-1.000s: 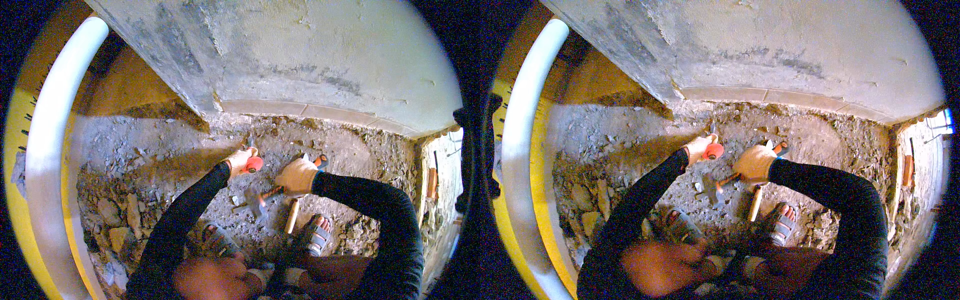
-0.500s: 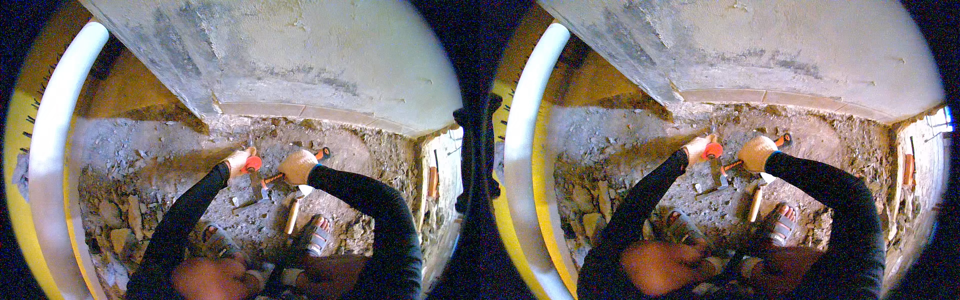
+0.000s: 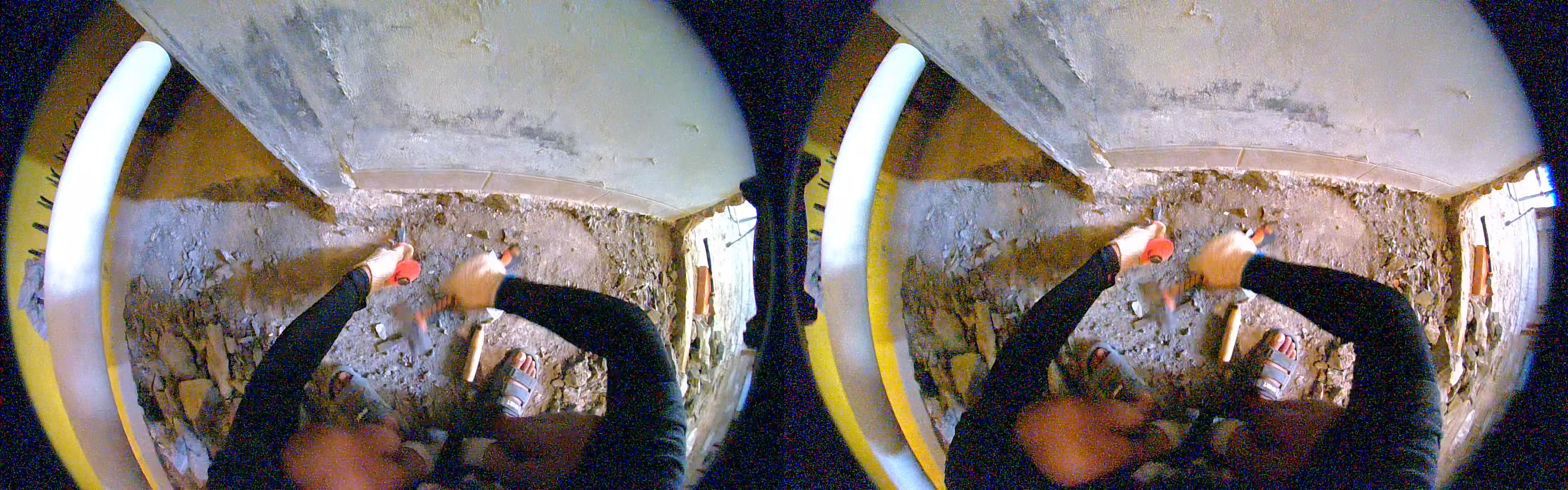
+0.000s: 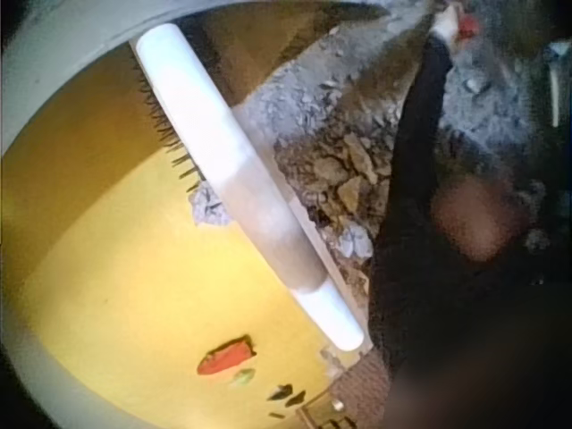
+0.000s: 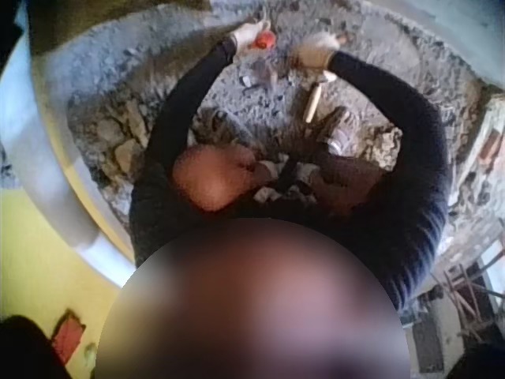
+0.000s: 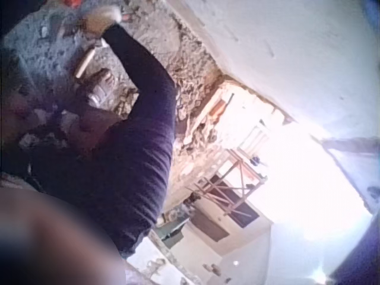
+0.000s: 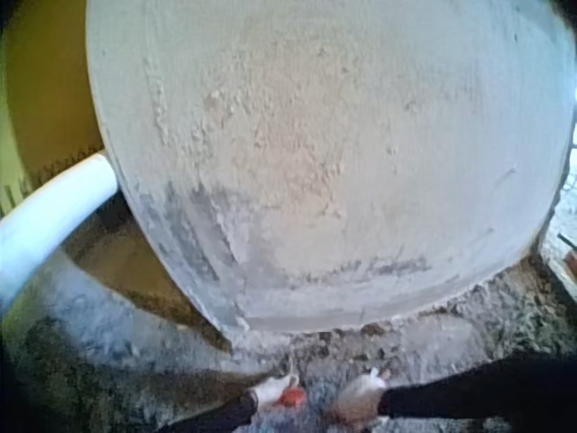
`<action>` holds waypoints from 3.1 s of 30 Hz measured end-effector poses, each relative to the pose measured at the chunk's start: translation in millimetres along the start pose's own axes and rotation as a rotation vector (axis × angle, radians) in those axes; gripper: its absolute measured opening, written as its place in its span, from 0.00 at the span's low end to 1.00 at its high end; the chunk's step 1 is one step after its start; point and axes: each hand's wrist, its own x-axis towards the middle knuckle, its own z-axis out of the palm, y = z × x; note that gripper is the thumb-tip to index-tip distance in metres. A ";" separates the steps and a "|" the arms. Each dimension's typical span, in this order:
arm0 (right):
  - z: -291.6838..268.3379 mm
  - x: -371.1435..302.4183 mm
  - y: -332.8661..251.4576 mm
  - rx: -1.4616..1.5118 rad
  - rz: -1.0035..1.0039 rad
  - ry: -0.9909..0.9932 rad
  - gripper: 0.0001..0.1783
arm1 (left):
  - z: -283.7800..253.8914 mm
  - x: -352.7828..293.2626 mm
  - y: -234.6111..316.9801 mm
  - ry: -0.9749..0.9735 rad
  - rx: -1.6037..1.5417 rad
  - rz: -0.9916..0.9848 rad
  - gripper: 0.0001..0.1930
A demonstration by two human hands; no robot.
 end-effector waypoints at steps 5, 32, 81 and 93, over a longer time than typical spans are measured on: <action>-2.5 -1.2 -7.1 0.038 -0.171 -0.114 0.12 | 2.5 -6.0 1.5 -0.049 0.059 0.059 0.19; 22.6 0.4 -5.5 0.069 0.114 -0.024 0.12 | 10.2 -7.1 2.0 0.134 0.104 0.130 0.16; 76.1 -56.2 -25.5 0.353 0.136 -0.120 0.17 | 133.7 -3.2 59.5 -0.478 0.302 0.325 0.17; 88.7 -54.9 -24.6 0.400 0.114 -0.103 0.17 | 94.3 38.5 73.1 -0.109 -0.605 -0.064 0.16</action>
